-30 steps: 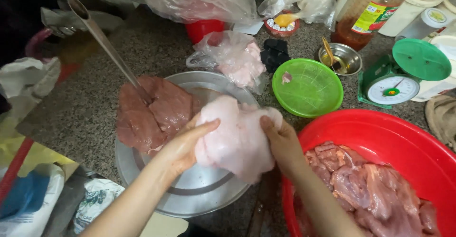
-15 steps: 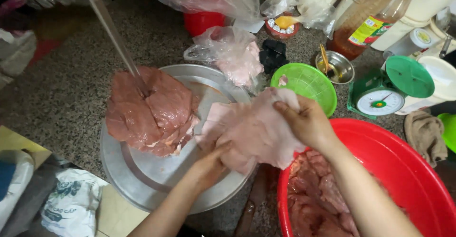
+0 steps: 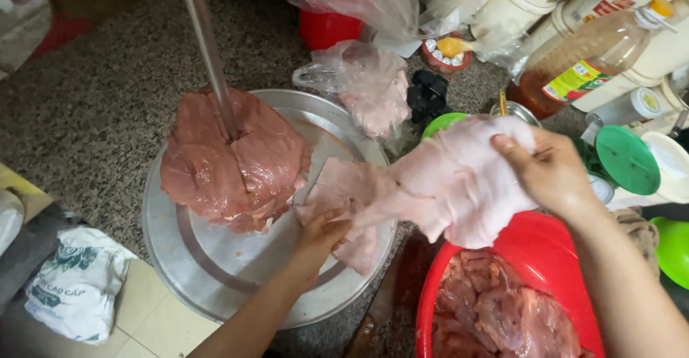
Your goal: The person repeatedly picks up pieces of raw meat from a red basin, places them on a metal tray, and uses a cleaver to press or stab the meat. They then return the meat to the basin and repeat the process with additional pieces.
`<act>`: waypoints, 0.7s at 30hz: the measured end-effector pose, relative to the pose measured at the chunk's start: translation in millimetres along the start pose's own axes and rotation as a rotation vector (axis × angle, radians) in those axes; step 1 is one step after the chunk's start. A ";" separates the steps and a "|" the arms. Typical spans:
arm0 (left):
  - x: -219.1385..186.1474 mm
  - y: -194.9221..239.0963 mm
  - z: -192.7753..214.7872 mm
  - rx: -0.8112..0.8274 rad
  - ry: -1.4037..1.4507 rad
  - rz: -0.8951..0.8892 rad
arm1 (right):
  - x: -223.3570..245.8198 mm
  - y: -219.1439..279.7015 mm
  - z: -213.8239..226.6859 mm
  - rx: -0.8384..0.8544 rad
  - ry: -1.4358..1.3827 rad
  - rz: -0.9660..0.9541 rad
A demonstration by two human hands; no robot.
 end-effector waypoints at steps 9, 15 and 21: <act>75.8 -4.3 71.4 -0.240 -0.096 0.187 | -51.2 -43.8 61.4 -0.178 0.201 0.047; 90.6 -3.9 94.3 -0.294 -0.214 0.125 | -111.2 -85.7 52.3 -0.195 0.563 0.084; 55.0 -28.8 71.0 -0.224 -0.903 -0.380 | -145.6 -65.9 -92.3 0.296 0.720 -0.238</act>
Point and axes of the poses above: each hand's wrist, its own y-axis away from the middle knuckle, its own z-axis out of the back of the hand, x = y × z, the point moved 7 cm from there along -y, towards the middle knuckle, and after that the axes turned 1 degree about z, right-handed, at the moved point
